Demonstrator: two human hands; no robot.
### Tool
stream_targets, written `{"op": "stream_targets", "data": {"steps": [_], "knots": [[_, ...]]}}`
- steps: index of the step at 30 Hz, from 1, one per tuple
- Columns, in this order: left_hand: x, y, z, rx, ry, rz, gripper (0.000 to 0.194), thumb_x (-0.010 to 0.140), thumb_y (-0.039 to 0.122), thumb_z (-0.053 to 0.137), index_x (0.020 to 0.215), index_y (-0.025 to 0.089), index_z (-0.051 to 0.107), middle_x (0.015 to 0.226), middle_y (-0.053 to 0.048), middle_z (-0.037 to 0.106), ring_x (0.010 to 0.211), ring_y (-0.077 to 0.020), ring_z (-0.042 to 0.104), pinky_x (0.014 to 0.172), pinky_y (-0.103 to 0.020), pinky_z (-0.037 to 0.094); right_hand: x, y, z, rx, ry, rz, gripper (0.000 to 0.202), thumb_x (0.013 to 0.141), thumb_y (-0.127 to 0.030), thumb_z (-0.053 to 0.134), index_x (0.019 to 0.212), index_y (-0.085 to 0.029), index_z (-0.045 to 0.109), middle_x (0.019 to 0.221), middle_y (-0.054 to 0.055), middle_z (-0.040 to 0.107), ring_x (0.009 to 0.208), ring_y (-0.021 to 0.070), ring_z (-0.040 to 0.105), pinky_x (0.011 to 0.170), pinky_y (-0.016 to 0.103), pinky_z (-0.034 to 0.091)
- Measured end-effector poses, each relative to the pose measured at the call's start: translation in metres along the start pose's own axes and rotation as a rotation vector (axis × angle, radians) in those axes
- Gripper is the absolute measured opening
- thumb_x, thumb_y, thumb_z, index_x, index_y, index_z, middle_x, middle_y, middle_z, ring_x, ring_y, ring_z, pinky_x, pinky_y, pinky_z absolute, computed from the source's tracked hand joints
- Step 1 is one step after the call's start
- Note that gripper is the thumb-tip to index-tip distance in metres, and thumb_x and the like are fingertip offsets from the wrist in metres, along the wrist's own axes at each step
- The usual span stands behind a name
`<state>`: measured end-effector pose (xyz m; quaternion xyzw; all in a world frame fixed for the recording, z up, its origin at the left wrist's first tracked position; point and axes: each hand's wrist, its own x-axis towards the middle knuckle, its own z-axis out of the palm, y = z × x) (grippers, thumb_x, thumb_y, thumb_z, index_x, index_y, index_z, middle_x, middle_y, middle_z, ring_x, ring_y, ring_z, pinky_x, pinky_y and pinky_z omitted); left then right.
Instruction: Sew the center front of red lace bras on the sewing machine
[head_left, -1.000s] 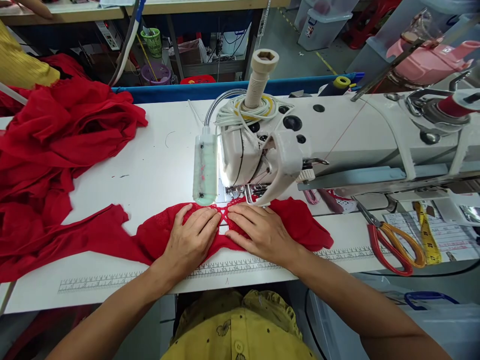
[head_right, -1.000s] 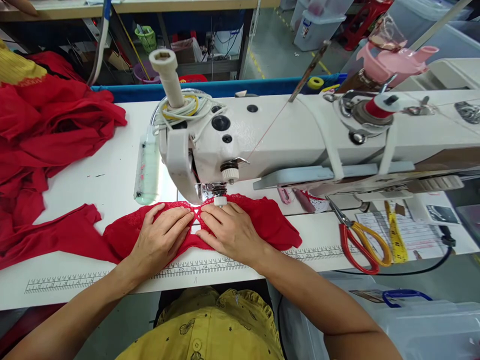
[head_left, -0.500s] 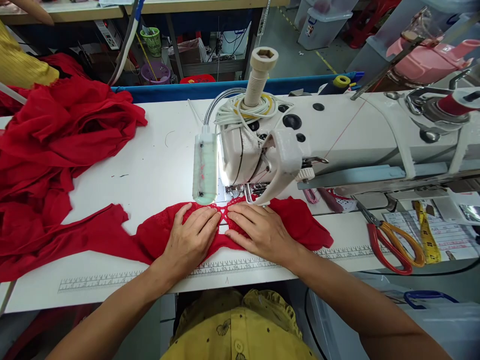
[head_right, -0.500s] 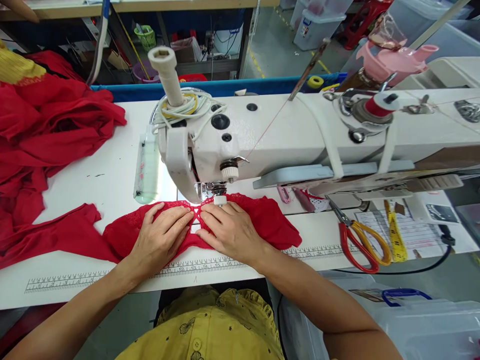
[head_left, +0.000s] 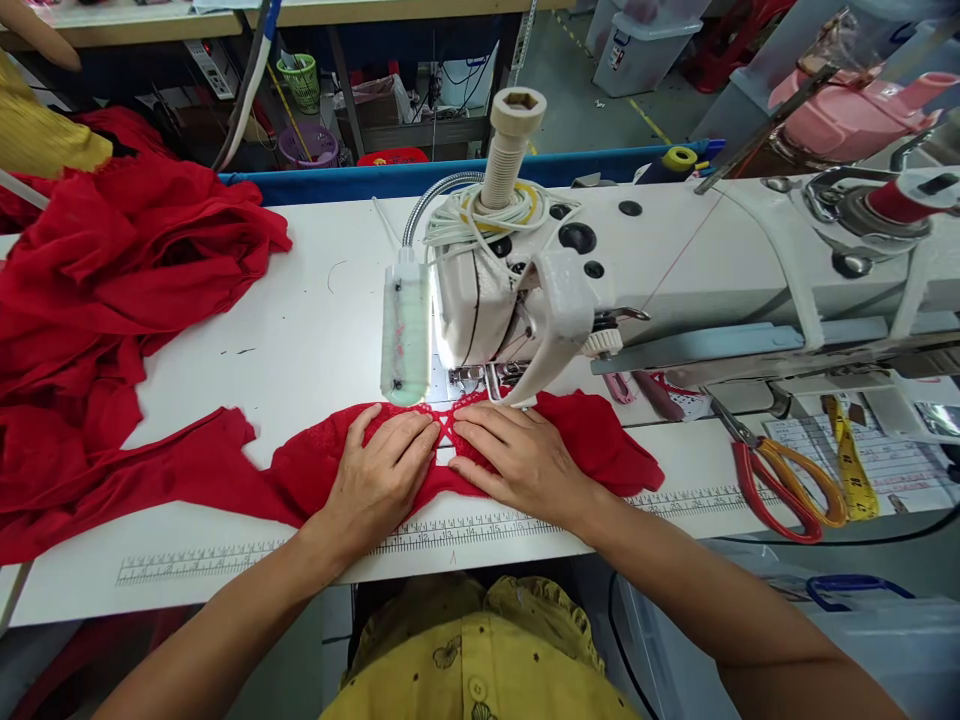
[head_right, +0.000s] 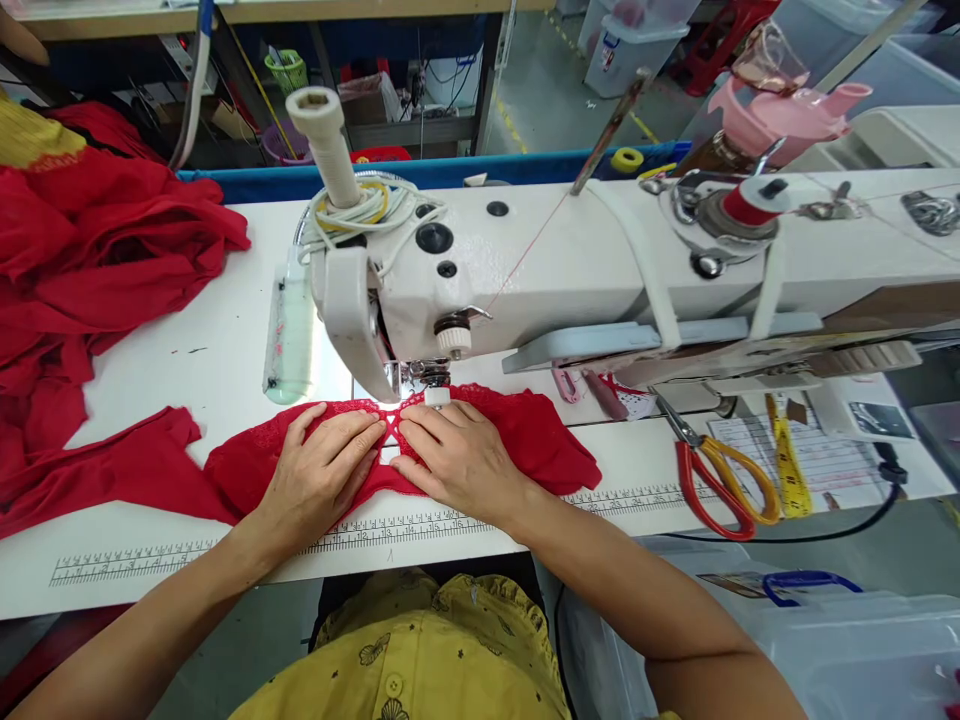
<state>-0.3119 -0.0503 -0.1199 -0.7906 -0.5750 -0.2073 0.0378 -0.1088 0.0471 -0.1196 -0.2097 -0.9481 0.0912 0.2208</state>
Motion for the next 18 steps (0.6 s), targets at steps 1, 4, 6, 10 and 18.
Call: {"op": "stream_targets", "data": {"steps": [1, 4, 6, 10, 18], "knots": [[0.0001, -0.0001, 0.0001, -0.001, 0.003, 0.0, 0.029, 0.099, 0.01, 0.051, 0.125, 0.015, 0.061, 0.121, -0.011, 0.071, 0.112, -0.0228, 0.066, 0.11, -0.048, 0.034, -0.0001, 0.0001, 0.0001, 0.003, -0.001, 0.001, 0.031, 0.098, -0.037, 0.059, 0.117, -0.014, 0.068, 0.121, 0.01, 0.071, 0.108, 0.0242, 0.065, 0.088, 0.038, 0.053], [0.0002, -0.0004, 0.0006, -0.001, 0.014, 0.002, 0.029, 0.099, 0.01, 0.051, 0.125, 0.016, 0.062, 0.121, -0.01, 0.071, 0.111, -0.0229, 0.067, 0.11, -0.048, 0.034, -0.0004, 0.0004, 0.0005, 0.016, -0.008, 0.004, 0.031, 0.097, -0.036, 0.06, 0.118, -0.015, 0.067, 0.121, 0.01, 0.071, 0.108, 0.0242, 0.064, 0.088, 0.038, 0.053], [0.0002, -0.0005, 0.0008, 0.001, 0.019, 0.005, 0.028, 0.098, 0.01, 0.052, 0.125, 0.015, 0.062, 0.121, -0.01, 0.071, 0.111, -0.0231, 0.067, 0.11, -0.048, 0.034, -0.0004, 0.0005, 0.0008, 0.018, -0.008, 0.006, 0.031, 0.097, -0.036, 0.06, 0.118, -0.016, 0.067, 0.121, 0.01, 0.071, 0.108, 0.0242, 0.064, 0.089, 0.038, 0.053], [0.0004, 0.0, 0.0003, 0.005, 0.016, 0.006, 0.028, 0.098, 0.009, 0.053, 0.124, 0.014, 0.061, 0.12, -0.01, 0.071, 0.111, -0.0233, 0.067, 0.11, -0.048, 0.035, -0.0002, 0.0005, 0.0008, 0.009, -0.003, 0.002, 0.031, 0.098, -0.038, 0.058, 0.117, -0.015, 0.068, 0.121, 0.009, 0.071, 0.107, 0.0242, 0.064, 0.089, 0.038, 0.052], [0.0011, 0.0008, -0.0005, -0.011, 0.017, -0.004, 0.029, 0.097, 0.009, 0.052, 0.124, 0.015, 0.062, 0.12, -0.01, 0.072, 0.111, -0.0234, 0.067, 0.11, -0.048, 0.035, -0.0005, 0.0006, 0.0008, 0.018, -0.006, 0.001, 0.031, 0.098, -0.037, 0.058, 0.118, -0.016, 0.067, 0.121, 0.01, 0.07, 0.108, 0.0244, 0.064, 0.088, 0.039, 0.053]]}}
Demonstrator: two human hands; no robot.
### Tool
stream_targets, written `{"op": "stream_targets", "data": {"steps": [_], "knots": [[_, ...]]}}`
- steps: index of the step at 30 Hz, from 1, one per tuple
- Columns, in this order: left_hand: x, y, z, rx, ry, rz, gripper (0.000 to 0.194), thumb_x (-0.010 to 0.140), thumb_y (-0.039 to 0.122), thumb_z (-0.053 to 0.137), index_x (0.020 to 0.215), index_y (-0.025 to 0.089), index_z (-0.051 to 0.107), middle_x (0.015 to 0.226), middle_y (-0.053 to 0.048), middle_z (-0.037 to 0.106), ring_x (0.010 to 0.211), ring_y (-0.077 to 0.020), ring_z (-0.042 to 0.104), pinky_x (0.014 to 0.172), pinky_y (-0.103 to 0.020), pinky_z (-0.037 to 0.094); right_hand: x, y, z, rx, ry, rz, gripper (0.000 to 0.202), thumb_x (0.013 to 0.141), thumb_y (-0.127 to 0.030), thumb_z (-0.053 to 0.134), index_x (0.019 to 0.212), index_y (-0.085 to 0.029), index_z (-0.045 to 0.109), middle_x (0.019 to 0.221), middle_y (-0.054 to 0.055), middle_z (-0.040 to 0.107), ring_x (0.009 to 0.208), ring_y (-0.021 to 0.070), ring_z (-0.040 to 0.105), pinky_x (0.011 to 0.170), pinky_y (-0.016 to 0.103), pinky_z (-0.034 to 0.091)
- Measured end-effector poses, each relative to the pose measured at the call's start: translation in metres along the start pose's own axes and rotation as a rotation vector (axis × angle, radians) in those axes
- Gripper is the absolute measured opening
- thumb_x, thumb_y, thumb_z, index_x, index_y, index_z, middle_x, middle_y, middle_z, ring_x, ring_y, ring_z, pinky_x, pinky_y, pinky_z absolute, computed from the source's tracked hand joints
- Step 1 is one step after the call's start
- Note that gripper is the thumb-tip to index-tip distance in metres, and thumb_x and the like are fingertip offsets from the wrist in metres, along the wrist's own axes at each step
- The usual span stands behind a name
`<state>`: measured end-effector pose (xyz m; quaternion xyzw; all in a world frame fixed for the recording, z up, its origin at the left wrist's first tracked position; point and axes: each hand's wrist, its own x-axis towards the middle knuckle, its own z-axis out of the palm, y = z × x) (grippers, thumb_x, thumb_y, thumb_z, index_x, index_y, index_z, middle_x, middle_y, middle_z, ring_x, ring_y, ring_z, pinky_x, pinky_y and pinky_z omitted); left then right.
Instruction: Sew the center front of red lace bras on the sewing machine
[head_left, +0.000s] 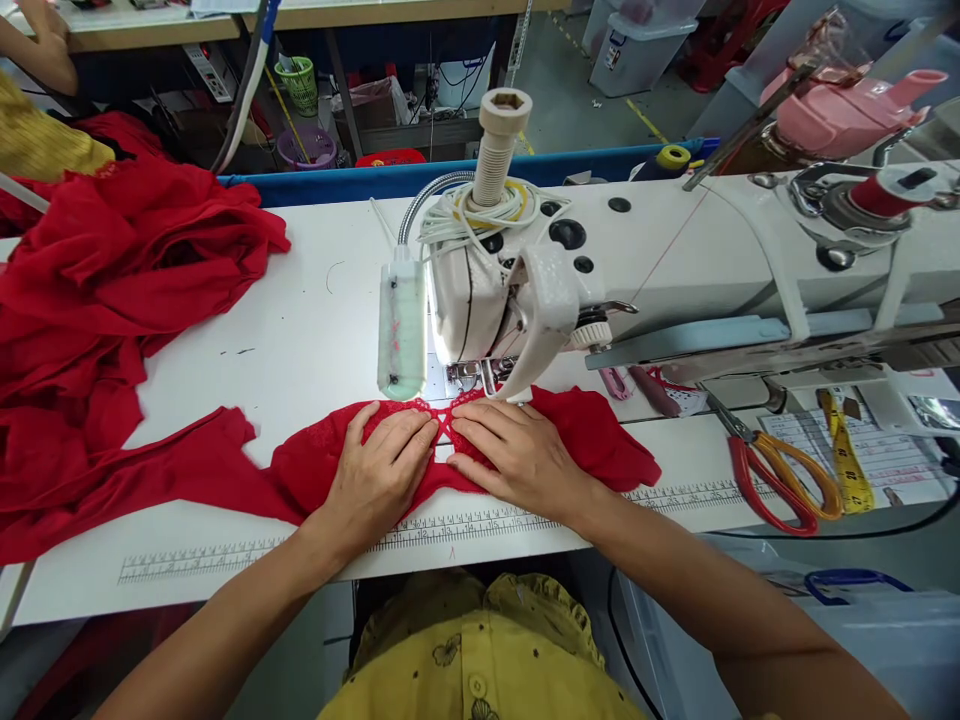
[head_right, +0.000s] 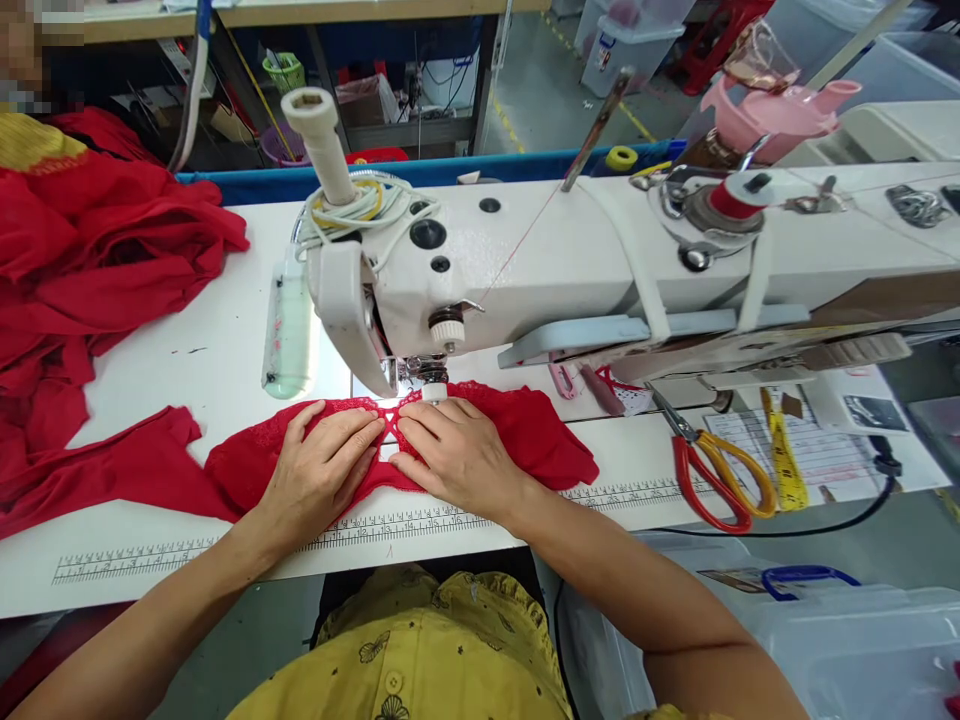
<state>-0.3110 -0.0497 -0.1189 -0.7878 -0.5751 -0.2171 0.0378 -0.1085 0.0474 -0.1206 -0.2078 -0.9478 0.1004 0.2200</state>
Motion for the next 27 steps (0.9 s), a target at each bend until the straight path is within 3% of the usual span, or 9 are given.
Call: {"op": "stream_targets", "data": {"steps": [27], "knots": [[-0.0011, -0.0002, 0.0006, 0.011, -0.004, 0.002, 0.029, 0.098, 0.01, 0.052, 0.125, 0.015, 0.061, 0.121, -0.01, 0.071, 0.112, -0.0236, 0.066, 0.112, -0.048, 0.033, 0.0005, -0.0002, 0.0001, -0.022, 0.005, -0.005, 0.031, 0.099, -0.038, 0.057, 0.116, -0.015, 0.067, 0.121, 0.009, 0.071, 0.107, 0.024, 0.065, 0.088, 0.038, 0.052]]}}
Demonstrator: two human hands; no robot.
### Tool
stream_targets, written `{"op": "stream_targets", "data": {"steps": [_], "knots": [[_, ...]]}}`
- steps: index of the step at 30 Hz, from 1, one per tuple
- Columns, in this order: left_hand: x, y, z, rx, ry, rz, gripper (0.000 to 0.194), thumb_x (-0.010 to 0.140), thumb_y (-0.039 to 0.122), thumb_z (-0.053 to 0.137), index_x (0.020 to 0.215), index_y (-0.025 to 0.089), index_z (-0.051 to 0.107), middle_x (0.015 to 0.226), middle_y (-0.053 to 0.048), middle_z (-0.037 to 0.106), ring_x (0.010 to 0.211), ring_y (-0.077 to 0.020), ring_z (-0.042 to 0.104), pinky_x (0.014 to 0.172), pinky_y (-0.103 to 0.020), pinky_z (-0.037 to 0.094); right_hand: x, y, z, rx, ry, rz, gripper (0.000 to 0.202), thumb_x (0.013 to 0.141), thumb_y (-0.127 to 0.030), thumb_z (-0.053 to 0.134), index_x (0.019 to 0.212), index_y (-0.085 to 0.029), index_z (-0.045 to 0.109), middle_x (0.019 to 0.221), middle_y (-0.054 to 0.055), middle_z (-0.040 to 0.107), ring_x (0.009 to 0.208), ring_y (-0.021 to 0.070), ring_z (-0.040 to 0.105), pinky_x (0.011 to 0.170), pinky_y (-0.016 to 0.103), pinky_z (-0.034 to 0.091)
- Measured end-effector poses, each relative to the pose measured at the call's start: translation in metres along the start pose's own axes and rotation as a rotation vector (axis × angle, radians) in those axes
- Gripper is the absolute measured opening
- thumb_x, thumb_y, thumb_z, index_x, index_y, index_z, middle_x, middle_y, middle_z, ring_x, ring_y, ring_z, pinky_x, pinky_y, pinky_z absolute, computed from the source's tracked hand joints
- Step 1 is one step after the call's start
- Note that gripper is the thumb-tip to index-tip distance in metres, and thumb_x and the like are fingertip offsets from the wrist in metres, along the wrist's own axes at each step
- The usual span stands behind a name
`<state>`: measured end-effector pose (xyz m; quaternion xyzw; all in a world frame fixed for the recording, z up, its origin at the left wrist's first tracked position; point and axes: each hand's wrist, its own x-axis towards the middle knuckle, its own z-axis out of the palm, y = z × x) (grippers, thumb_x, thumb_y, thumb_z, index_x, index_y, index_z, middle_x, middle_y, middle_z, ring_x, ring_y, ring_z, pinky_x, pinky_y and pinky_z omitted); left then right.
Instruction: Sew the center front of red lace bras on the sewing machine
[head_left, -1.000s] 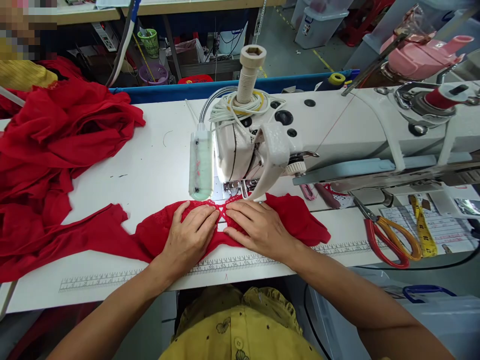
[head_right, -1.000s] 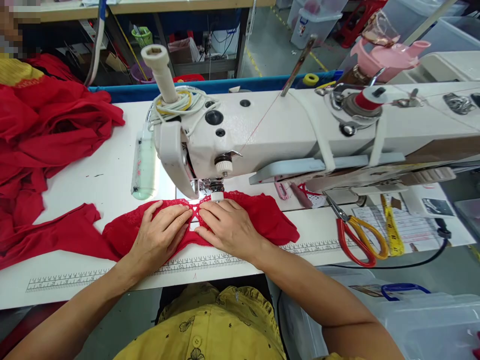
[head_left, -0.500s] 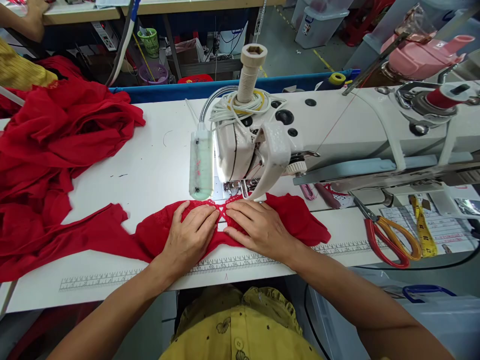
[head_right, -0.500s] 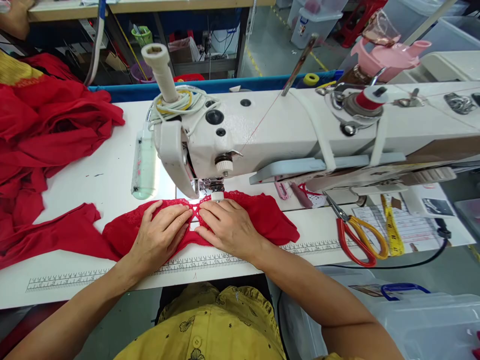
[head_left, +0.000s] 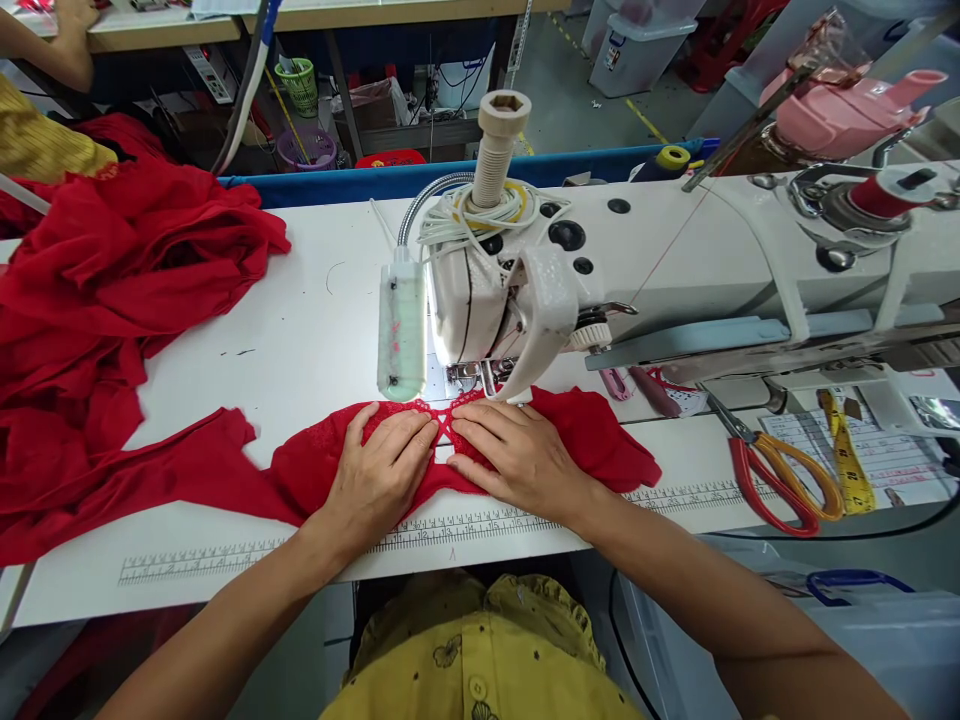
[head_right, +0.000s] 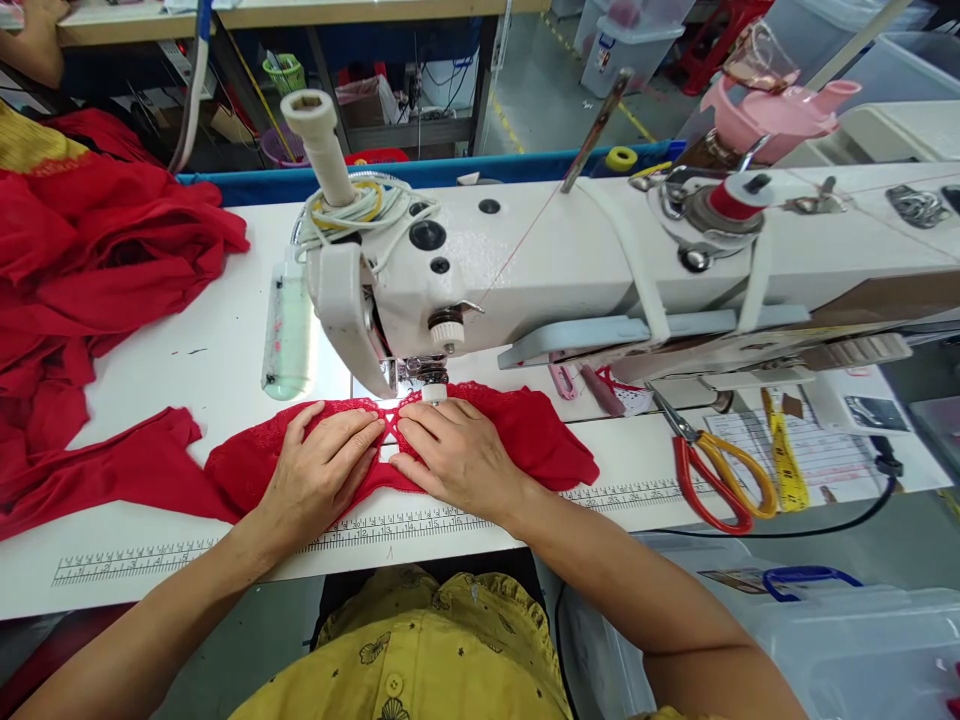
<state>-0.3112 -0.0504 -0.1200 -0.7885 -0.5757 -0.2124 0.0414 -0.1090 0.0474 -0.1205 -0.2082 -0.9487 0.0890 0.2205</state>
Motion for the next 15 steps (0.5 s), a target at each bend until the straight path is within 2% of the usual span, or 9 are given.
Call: {"op": "stream_targets", "data": {"steps": [15], "knots": [[0.0012, -0.0001, -0.0017, -0.015, -0.022, -0.005, 0.028, 0.099, 0.011, 0.051, 0.125, 0.015, 0.06, 0.12, -0.01, 0.071, 0.111, -0.0231, 0.066, 0.111, -0.049, 0.033, 0.0004, 0.0, -0.0013, 0.011, -0.019, 0.009, 0.031, 0.099, -0.039, 0.056, 0.115, -0.015, 0.068, 0.121, 0.008, 0.071, 0.106, 0.0248, 0.065, 0.087, 0.039, 0.052]]}}
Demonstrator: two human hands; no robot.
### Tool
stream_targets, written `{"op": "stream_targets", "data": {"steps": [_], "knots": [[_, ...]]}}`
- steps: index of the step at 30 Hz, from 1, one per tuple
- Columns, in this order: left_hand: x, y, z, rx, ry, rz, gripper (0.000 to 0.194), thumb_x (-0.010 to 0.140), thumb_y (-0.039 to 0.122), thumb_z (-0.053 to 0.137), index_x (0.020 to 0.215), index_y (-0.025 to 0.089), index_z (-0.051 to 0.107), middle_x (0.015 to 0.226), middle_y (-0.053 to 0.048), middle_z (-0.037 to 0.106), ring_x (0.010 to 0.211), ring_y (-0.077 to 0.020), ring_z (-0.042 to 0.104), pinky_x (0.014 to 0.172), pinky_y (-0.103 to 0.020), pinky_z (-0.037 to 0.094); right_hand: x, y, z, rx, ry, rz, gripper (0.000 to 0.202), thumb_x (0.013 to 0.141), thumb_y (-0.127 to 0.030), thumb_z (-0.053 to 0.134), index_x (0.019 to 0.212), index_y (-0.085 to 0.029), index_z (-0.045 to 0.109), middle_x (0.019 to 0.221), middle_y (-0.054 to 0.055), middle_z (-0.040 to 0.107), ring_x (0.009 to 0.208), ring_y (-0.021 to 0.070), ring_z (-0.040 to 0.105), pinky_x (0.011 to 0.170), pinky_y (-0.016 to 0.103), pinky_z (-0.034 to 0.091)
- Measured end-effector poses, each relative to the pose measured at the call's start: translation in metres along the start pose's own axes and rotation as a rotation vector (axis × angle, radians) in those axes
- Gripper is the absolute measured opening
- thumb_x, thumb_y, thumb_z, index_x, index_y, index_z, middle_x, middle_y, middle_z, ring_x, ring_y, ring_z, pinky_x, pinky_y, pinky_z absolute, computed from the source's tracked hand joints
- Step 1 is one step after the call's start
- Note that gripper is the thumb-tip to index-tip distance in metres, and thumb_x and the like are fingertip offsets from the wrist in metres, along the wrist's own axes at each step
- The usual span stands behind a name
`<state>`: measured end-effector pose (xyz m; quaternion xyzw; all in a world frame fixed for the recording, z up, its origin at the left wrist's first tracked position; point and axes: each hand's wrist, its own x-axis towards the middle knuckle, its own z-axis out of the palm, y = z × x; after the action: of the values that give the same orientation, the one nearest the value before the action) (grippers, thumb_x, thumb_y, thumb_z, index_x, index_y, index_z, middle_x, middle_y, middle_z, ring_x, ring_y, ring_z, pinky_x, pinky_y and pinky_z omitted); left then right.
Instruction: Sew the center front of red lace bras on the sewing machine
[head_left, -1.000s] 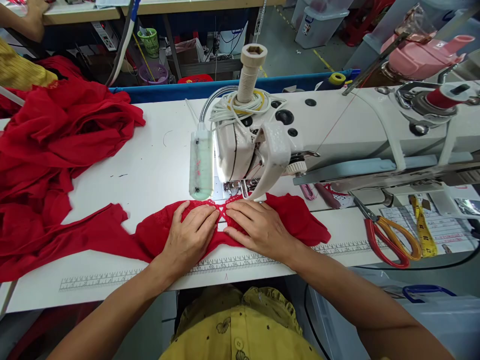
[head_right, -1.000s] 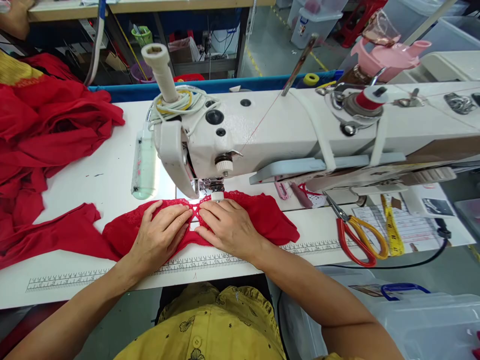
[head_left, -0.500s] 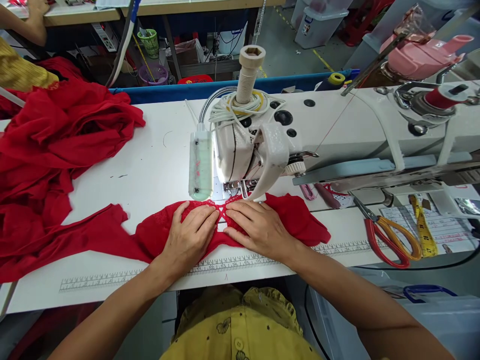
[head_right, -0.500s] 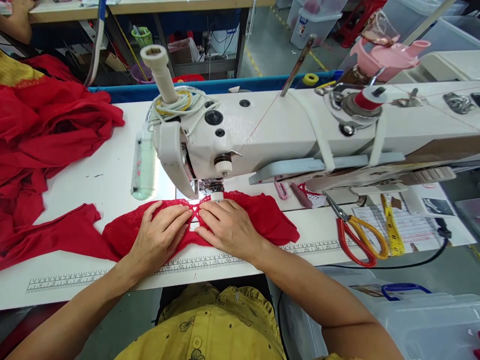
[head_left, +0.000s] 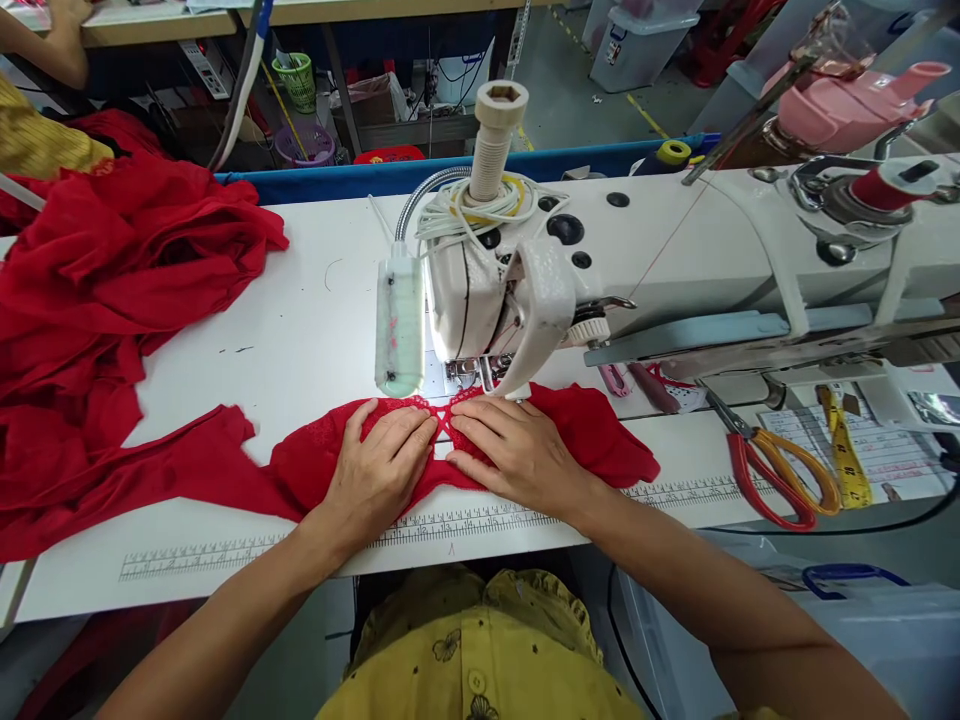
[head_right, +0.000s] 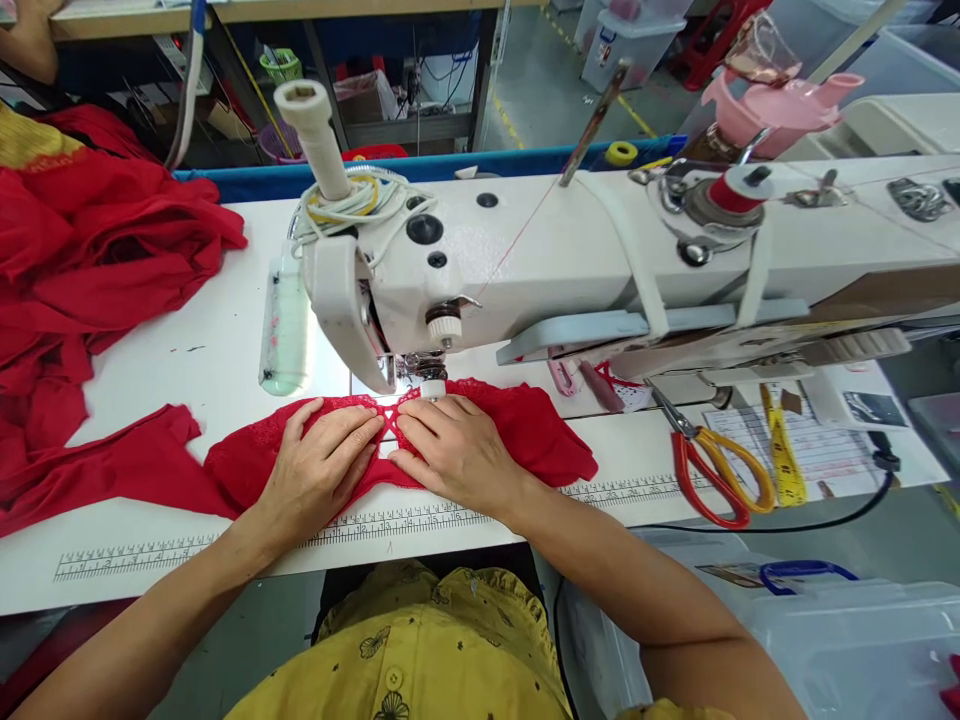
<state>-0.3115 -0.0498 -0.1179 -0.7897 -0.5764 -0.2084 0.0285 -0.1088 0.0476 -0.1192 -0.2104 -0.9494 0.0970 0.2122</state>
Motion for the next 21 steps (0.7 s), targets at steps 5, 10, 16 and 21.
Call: {"op": "stream_targets", "data": {"steps": [5, 10, 16, 21], "knots": [[-0.001, -0.006, -0.004, -0.061, -0.08, 0.005, 0.032, 0.101, 0.028, 0.054, 0.13, 0.014, 0.057, 0.127, -0.012, 0.067, 0.118, -0.0256, 0.061, 0.11, -0.048, 0.034, -0.001, 0.004, -0.003, 0.068, -0.063, -0.008, 0.045, 0.096, -0.052, 0.059, 0.122, -0.015, 0.065, 0.127, 0.01, 0.068, 0.114, 0.0282, 0.062, 0.097, 0.043, 0.049], [-0.005, -0.015, -0.012, -0.123, -0.195, -0.007, 0.049, 0.098, 0.047, 0.056, 0.137, 0.017, 0.053, 0.138, -0.013, 0.06, 0.127, -0.0274, 0.056, 0.114, -0.05, 0.032, -0.002, 0.01, -0.007, 0.106, -0.134, -0.034, 0.056, 0.091, -0.058, 0.063, 0.126, -0.015, 0.063, 0.132, 0.012, 0.065, 0.119, 0.0308, 0.058, 0.102, 0.046, 0.047], [-0.009, -0.02, -0.016, -0.102, -0.287, 0.009, 0.062, 0.095, 0.056, 0.056, 0.144, 0.019, 0.048, 0.146, -0.013, 0.054, 0.134, -0.0317, 0.049, 0.119, -0.059, 0.024, -0.005, 0.016, -0.007, 0.127, -0.154, -0.08, 0.06, 0.09, -0.057, 0.064, 0.133, -0.016, 0.058, 0.137, 0.013, 0.061, 0.128, 0.0309, 0.052, 0.109, 0.049, 0.043], [-0.012, -0.021, -0.011, -0.137, -0.234, -0.001, 0.062, 0.093, 0.056, 0.058, 0.144, 0.022, 0.048, 0.145, -0.011, 0.055, 0.134, -0.0307, 0.049, 0.121, -0.059, 0.021, -0.01, 0.018, -0.006, 0.152, -0.152, -0.074, 0.061, 0.09, -0.056, 0.064, 0.137, -0.018, 0.056, 0.14, 0.011, 0.059, 0.131, 0.0295, 0.051, 0.111, 0.05, 0.041]]}}
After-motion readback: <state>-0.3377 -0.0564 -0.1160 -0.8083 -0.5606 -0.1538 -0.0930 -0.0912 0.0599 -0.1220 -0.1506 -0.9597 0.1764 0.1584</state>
